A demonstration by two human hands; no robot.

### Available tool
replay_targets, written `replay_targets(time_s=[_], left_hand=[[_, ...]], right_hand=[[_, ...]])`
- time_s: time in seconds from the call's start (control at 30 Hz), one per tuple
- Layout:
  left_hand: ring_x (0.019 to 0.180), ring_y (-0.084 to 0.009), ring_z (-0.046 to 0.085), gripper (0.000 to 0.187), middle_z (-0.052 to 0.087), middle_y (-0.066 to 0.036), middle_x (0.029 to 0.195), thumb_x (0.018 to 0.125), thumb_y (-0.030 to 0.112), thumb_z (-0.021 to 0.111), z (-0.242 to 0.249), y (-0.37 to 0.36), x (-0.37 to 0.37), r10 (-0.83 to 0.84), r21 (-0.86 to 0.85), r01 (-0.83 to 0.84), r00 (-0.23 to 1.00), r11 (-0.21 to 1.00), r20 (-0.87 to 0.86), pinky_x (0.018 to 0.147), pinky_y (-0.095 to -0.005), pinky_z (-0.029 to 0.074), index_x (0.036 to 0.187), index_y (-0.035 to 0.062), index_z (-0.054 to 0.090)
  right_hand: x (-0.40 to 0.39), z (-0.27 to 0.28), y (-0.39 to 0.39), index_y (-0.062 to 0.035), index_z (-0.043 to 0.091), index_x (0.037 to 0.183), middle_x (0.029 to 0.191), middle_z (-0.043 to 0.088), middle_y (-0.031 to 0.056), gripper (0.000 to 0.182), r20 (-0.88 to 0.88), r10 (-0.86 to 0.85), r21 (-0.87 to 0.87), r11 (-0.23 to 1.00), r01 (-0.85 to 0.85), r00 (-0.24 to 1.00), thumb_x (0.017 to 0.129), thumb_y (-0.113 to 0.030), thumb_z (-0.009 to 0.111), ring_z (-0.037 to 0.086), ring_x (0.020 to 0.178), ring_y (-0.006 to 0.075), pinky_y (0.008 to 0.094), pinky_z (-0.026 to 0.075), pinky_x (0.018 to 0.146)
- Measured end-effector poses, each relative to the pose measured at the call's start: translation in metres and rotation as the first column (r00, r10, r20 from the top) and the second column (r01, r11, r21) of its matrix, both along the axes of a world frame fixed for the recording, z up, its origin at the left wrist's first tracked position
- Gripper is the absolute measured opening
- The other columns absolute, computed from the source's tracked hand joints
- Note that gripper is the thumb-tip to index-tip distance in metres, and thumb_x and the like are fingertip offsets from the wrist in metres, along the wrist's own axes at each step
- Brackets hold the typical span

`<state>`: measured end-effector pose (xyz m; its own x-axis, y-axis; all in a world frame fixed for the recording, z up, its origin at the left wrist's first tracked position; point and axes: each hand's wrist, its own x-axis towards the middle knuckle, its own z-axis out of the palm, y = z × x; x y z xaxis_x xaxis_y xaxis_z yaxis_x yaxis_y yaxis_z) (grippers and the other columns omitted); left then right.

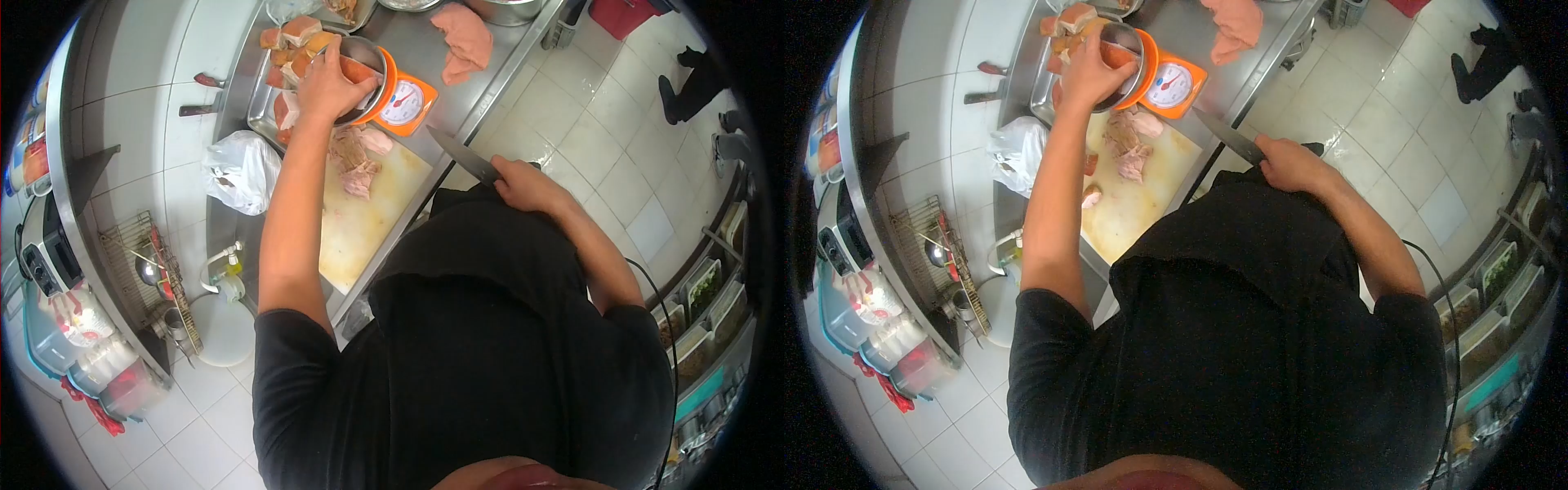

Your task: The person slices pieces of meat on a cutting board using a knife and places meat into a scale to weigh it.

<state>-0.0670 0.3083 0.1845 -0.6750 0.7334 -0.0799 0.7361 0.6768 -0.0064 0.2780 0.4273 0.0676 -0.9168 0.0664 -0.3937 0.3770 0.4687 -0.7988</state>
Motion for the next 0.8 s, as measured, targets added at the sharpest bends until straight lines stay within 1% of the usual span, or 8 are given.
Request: replay_targets(time_s=[0.2, 0.3, 0.4, 0.5, 0.53, 0.63, 0.73, 0.8], left_hand=[[0.132, -0.0434, 0.053, 0.108, 0.054, -0.023, 0.145, 0.067, 0.054, 0.084, -0.006, -0.011, -0.009, -0.126, 0.107, 0.130, 0.991, 0.986, -0.044, 0.107, -0.0510, 0.047, 0.156, 0.0148, 0.037], [0.130, -0.0420, 0.055, 0.106, 0.057, -0.023, 0.142, 0.068, 0.053, 0.084, -0.004, -0.012, -0.007, -0.182, 0.149, 0.189, 0.981, 0.971, -0.061, 0.106, -0.0510, 0.047, 0.156, 0.0144, 0.039], [0.127, -0.0400, 0.059, 0.103, 0.060, -0.023, 0.137, 0.069, 0.052, 0.084, 0.003, -0.009, 0.000, -0.160, 0.106, 0.163, 0.986, 0.981, -0.039, 0.105, -0.0511, 0.048, 0.155, 0.0145, 0.040], [0.125, -0.0382, 0.060, 0.103, 0.063, -0.023, 0.134, 0.070, 0.052, 0.083, -0.016, -0.014, -0.015, -0.232, 0.163, 0.231, 0.973, 0.959, -0.014, 0.104, -0.0501, 0.050, 0.156, 0.0148, 0.039], [0.126, -0.0384, 0.060, 0.101, 0.061, -0.023, 0.137, 0.072, 0.043, 0.085, -0.008, -0.012, -0.009, -0.204, 0.107, 0.201, 0.979, 0.974, 0.015, 0.105, -0.0459, 0.049, 0.155, 0.0077, 0.039], [0.122, -0.0388, 0.063, 0.107, 0.064, -0.024, 0.132, 0.070, 0.051, 0.082, 0.015, -0.008, 0.007, -0.058, 0.021, 0.057, 0.998, 0.998, 0.027, 0.102, -0.0479, 0.051, 0.158, 0.0144, 0.035], [0.117, -0.0399, 0.065, 0.106, 0.065, -0.024, 0.128, 0.071, 0.051, 0.082, 0.010, -0.021, -0.001, -0.067, 0.204, 0.064, 0.998, 0.977, 0.008, 0.100, -0.0479, 0.052, 0.157, 0.0129, 0.034], [0.121, -0.0406, 0.062, 0.100, 0.060, -0.026, 0.135, 0.076, 0.040, 0.083, 0.019, -0.035, 0.003, -0.001, 0.396, -0.029, 0.997, 0.918, 0.075, 0.101, -0.0452, 0.051, 0.158, 0.0113, 0.034]], right_hand=[[-0.002, 0.000, 0.002, 0.0000, 0.051, 0.115, 0.097, 0.066, 0.0293, 0.025, 0.035, 0.022, 0.001, 1.000, -0.022, 0.999, 0.095, -0.012, 0.059, 0.063, 0.099, 0.0496, 0.0547, 0.050, 0.085], [-0.003, 0.002, 0.001, 0.0001, 0.051, 0.115, 0.098, 0.066, 0.0294, 0.025, 0.041, 0.030, 0.009, 1.000, -0.030, 0.999, 0.094, -0.012, 0.060, 0.063, 0.098, 0.0497, 0.0545, 0.050, 0.085], [-0.004, 0.000, -0.001, 0.0004, 0.052, 0.114, 0.098, 0.066, 0.0300, 0.025, 0.019, 0.020, 0.010, 1.000, -0.020, 1.000, 0.094, -0.012, 0.060, 0.063, 0.098, 0.0497, 0.0545, 0.050, 0.085], [-0.007, -0.007, -0.003, 0.0006, 0.052, 0.113, 0.097, 0.067, 0.0302, 0.024, -0.036, 0.010, 0.003, 1.000, -0.009, 0.999, 0.094, -0.012, 0.060, 0.063, 0.097, 0.0498, 0.0545, 0.050, 0.084], [-0.006, -0.007, -0.005, 0.0006, 0.052, 0.113, 0.097, 0.067, 0.0302, 0.024, -0.048, 0.005, 0.006, 1.000, -0.005, 0.999, 0.094, -0.012, 0.059, 0.063, 0.097, 0.0498, 0.0545, 0.050, 0.084], [-0.011, 0.009, -0.007, 0.0015, 0.051, 0.114, 0.099, 0.067, 0.0319, 0.025, 0.012, 0.024, 0.020, 1.000, -0.024, 1.000, 0.094, -0.011, 0.059, 0.063, 0.100, 0.0505, 0.0554, 0.050, 0.088], [-0.015, 0.014, -0.015, 0.0018, 0.049, 0.112, 0.098, 0.066, 0.0341, 0.024, 0.022, 0.041, 0.031, 0.999, -0.041, 0.999, 0.094, -0.010, 0.059, 0.062, 0.100, 0.0524, 0.0561, 0.049, 0.088], [-0.016, 0.010, -0.016, 0.0017, 0.048, 0.110, 0.096, 0.065, 0.0351, 0.022, -0.002, 0.046, 0.025, 0.999, -0.046, 0.999, 0.094, -0.010, 0.059, 0.062, 0.100, 0.0538, 0.0563, 0.048, 0.086]])
